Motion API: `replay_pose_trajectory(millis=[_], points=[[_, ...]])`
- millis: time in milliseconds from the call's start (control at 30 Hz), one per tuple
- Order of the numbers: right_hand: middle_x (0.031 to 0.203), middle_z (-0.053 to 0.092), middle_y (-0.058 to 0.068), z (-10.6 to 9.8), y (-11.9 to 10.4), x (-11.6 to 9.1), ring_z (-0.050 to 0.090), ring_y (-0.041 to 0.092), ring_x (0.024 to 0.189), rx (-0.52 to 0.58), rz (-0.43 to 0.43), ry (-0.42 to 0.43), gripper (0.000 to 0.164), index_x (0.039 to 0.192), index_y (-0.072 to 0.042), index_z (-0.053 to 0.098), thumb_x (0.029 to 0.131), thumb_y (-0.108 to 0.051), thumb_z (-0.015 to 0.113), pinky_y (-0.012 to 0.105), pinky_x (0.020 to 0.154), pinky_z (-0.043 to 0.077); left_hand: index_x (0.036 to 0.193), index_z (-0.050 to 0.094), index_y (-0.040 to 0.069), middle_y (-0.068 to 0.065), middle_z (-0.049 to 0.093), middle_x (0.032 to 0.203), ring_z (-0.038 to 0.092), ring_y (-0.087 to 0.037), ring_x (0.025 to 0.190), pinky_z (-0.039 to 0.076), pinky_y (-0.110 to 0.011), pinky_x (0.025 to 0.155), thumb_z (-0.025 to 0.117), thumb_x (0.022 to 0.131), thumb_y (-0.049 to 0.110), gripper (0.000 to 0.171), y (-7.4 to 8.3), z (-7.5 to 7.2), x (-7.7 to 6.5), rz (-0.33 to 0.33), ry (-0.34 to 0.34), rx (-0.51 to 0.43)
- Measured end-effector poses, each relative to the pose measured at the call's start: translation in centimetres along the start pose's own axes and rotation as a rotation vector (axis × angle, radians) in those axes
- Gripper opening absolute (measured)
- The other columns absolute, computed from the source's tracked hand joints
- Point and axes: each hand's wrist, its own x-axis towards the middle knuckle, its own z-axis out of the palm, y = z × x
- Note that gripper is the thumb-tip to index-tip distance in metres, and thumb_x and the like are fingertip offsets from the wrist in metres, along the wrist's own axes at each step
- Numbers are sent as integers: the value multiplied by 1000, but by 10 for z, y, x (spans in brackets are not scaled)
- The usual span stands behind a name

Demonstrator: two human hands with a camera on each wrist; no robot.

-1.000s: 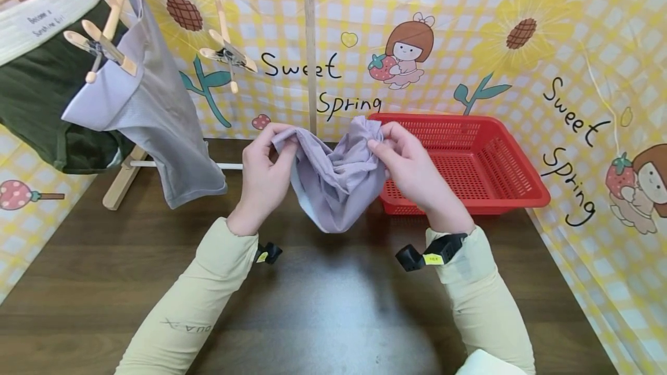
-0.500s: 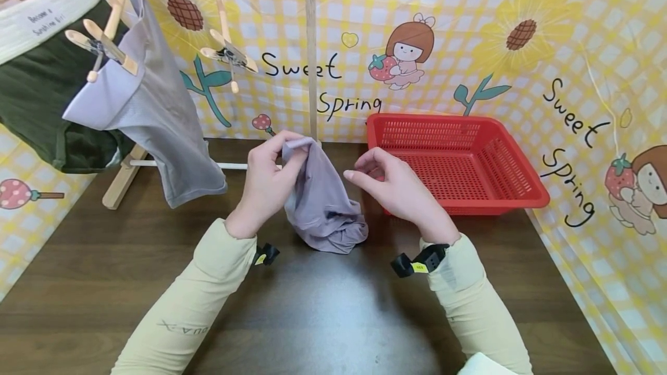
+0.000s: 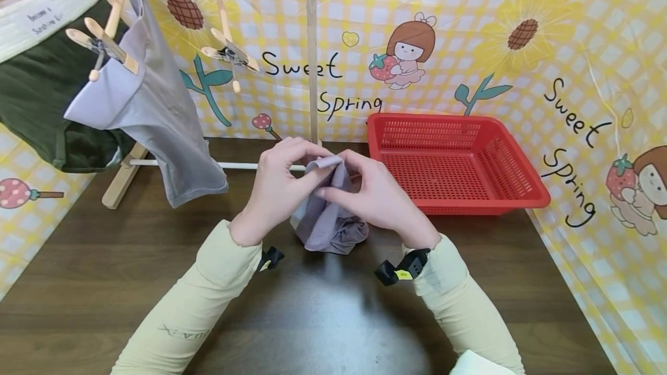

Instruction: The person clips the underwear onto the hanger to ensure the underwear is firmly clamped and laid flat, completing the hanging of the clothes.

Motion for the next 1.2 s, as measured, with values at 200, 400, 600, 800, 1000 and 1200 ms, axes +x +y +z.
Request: replay_pose_trajectory(millis=[200,400,600,800,1000,1200], points=[[92,69,2,-1,0,-2,59,17,73,5,24,47,21,119,-9,73,100,-14,67,29,63,48,119,70,11,1,61,92,57,-17,87,46,-35,76,76,94,24,29,-3,-5,-6,-63,11,-44],[98,68,4,-10,0,-4,59,19,83,9,41,106,24,122,-7,72,100,-14,67,30,68,47,130,62,9,-3,64,101,61,-16,94,49,-37,85,66,101,28,35,-27,-12,-25,-204,-121,-69],[96,65,7,-18,-6,-6,57,23,80,15,70,164,28,127,-8,71,100,-15,66,32,66,44,136,54,14,2,64,109,62,-12,96,50,-35,86,59,101,51,51,-52,-11,-58,-390,-514,24],[91,65,8,-27,-13,-5,54,23,82,52,25,268,20,118,-3,72,100,-11,65,32,67,42,107,63,17,4,67,99,64,-16,89,50,-34,82,79,89,44,36,-63,-5,-79,-369,-729,137],[94,65,6,-33,-18,-7,52,23,87,113,-14,356,16,111,1,71,100,-8,64,33,68,40,102,63,12,3,63,89,60,-16,80,50,-35,74,70,99,23,13,-66,-9,-83,-330,-689,111],[95,66,5,-45,-22,-13,56,23,88,124,6,462,16,107,4,69,100,-10,65,33,70,43,110,55,9,-3,64,87,57,-17,69,48,-36,63,61,103,12,10,-70,-26,-78,-394,-485,30]])
